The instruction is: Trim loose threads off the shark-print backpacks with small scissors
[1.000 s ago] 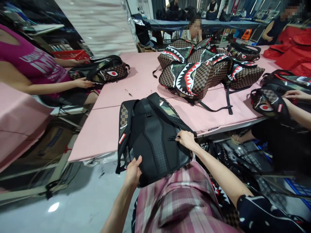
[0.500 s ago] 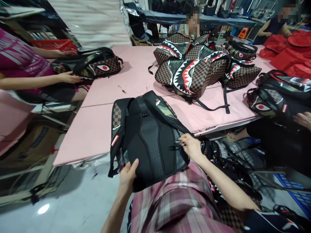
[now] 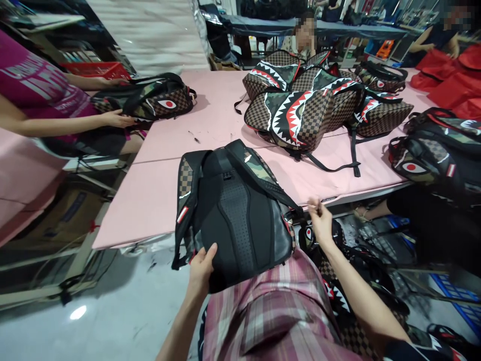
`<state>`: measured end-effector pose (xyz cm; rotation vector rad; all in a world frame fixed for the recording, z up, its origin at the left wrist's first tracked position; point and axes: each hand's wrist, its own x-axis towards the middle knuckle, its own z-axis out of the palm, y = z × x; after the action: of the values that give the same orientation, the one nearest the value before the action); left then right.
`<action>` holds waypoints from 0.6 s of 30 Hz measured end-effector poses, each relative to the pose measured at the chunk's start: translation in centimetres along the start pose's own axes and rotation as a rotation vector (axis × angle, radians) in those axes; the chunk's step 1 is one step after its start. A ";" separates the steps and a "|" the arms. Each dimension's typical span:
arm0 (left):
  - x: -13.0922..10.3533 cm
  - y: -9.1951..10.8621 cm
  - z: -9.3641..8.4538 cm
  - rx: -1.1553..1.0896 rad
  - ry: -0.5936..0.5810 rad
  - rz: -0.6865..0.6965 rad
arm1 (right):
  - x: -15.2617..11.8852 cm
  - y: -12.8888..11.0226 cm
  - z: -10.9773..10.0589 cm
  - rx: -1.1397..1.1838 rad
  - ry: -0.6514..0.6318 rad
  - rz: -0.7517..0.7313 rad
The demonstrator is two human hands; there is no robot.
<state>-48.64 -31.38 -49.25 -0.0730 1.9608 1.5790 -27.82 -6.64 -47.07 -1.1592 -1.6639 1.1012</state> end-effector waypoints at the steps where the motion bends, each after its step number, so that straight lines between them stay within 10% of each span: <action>1: 0.1 0.0 0.0 0.013 0.006 -0.003 | -0.9 -0.4 0.5 -0.073 -0.102 -0.065; 5: 0.0 0.0 0.0 -0.013 -0.055 -0.032 | -2.7 -1.0 3.5 -0.314 -0.444 -0.225; 11: -2.0 1.1 -1.5 0.227 0.084 0.193 | 3.0 0.2 3.1 -0.264 -0.115 -0.045; 15: -0.6 2.0 -3.2 0.538 0.350 0.616 | 4.6 0.5 2.7 -0.310 -0.278 -0.076; 18: 2.4 2.5 -4.3 0.625 0.292 0.602 | 4.5 0.4 3.2 -0.402 -0.457 -0.097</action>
<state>-53.42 -33.80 -47.79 0.6228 2.8059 1.2422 -31.81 -2.87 -47.77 -1.1044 -2.3537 1.0507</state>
